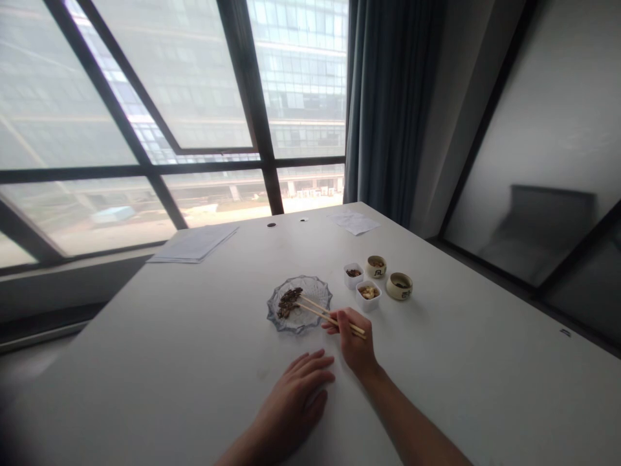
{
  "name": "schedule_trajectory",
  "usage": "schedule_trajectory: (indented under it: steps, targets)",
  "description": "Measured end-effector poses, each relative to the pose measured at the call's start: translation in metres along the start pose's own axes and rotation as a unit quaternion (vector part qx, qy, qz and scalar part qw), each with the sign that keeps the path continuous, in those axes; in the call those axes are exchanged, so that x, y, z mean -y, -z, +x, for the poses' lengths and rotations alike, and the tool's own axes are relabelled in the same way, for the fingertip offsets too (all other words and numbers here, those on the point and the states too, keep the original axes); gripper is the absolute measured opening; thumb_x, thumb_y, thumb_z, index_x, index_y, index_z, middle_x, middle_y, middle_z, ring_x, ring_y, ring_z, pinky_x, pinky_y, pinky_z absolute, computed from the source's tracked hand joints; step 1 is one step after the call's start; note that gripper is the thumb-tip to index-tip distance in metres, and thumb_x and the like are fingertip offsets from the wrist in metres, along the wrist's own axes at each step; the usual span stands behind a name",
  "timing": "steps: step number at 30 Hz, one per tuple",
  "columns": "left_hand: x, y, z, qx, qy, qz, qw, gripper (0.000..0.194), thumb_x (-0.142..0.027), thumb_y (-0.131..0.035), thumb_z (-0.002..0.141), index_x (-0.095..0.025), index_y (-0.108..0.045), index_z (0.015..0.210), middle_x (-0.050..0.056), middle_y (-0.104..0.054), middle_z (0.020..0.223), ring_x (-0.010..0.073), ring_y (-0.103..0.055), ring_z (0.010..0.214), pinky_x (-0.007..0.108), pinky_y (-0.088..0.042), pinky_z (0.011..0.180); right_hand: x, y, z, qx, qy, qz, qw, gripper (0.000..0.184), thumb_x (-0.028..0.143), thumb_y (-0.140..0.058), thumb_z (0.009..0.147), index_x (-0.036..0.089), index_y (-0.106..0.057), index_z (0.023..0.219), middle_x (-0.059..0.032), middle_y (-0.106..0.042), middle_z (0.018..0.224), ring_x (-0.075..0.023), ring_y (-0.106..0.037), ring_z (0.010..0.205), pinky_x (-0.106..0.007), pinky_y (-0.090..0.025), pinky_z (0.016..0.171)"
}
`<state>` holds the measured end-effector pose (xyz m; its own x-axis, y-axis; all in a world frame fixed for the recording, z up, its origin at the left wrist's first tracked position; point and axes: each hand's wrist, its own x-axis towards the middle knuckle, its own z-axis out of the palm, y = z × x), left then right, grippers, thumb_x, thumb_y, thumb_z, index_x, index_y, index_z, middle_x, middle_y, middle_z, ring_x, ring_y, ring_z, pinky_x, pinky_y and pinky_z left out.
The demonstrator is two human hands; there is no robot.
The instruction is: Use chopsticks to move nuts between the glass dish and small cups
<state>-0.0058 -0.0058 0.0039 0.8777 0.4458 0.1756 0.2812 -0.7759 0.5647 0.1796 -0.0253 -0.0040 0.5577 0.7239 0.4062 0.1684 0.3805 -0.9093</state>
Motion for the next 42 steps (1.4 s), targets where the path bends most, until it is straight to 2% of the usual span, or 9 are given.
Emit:
schedule_trajectory:
  steps: [6, 10, 15, 28, 34, 42]
  targets:
    - [-0.002, 0.001, 0.0, 0.0, 0.002, -0.001, 1.0, 0.038, -0.009, -0.059, 0.085, -0.031, -0.069, 0.115, -0.002, -0.062, 0.144, 0.0241, -0.048, 0.141, 0.048, -0.033, 0.122, -0.003, -0.004, 0.009, 0.0, -0.052, 0.012, 0.999, 0.047, 0.059, -0.057, 0.094, 0.016, -0.072, 0.082, -0.0102, -0.076, 0.074, -0.0266, -0.077, 0.064, -0.035, -0.063, 0.055]
    - [-0.002, 0.001, 0.0, 0.002, 0.005, -0.006, 1.0, 0.038, -0.009, -0.059, 0.086, -0.03, -0.069, 0.115, -0.002, -0.062, 0.144, 0.0248, -0.048, 0.142, 0.049, -0.033, 0.122, -0.004, -0.006, 0.011, -0.006, -0.064, 0.012, 0.998, 0.05, 0.062, -0.056, 0.093, 0.016, -0.073, 0.083, -0.0114, -0.077, 0.072, -0.0253, -0.075, 0.061, -0.033, -0.061, 0.052]
    - [-0.001, 0.001, 0.001, 0.001, 0.007, -0.009, 1.0, 0.039, -0.008, -0.059, 0.085, -0.031, -0.069, 0.116, -0.003, -0.062, 0.144, 0.0244, -0.048, 0.141, 0.048, -0.032, 0.123, -0.004, -0.006, 0.007, -0.024, -0.049, 0.001, 0.999, 0.05, 0.059, -0.051, 0.098, 0.016, -0.071, 0.081, -0.0082, -0.074, 0.063, -0.0185, -0.067, 0.047, -0.029, -0.054, 0.048]
    - [-0.001, 0.0, 0.0, 0.001, 0.007, -0.019, 1.0, 0.039, -0.009, -0.06, 0.085, -0.032, -0.068, 0.116, -0.004, -0.062, 0.143, 0.0236, -0.048, 0.141, 0.048, -0.031, 0.123, -0.006, -0.004, 0.001, -0.063, -0.005, -0.012, 0.998, 0.046, 0.051, -0.049, 0.101, 0.016, -0.071, 0.08, -0.0062, -0.074, 0.065, -0.0192, -0.07, 0.053, -0.03, -0.057, 0.054]
    - [0.0, 0.0, 0.0, 0.0, 0.002, -0.019, 1.0, 0.038, -0.01, -0.06, 0.086, -0.031, -0.067, 0.116, -0.004, -0.062, 0.144, 0.0234, -0.047, 0.142, 0.048, -0.031, 0.123, -0.001, 0.003, 0.009, -0.132, 0.046, -0.025, 0.99, 0.043, 0.046, -0.047, 0.103, 0.015, -0.069, 0.084, -0.0061, -0.074, 0.067, -0.0188, -0.07, 0.055, -0.032, -0.058, 0.058]
    - [-0.001, 0.001, -0.001, 0.003, 0.002, -0.017, 1.0, 0.037, -0.009, -0.06, 0.086, -0.031, -0.067, 0.115, -0.003, -0.062, 0.143, 0.0221, -0.047, 0.142, 0.046, -0.031, 0.123, -0.002, 0.037, 0.036, -0.232, 0.109, -0.074, 0.964, 0.043, 0.046, -0.047, 0.103, 0.014, -0.069, 0.084, -0.0079, -0.074, 0.07, -0.0208, -0.072, 0.059, -0.035, -0.059, 0.061]
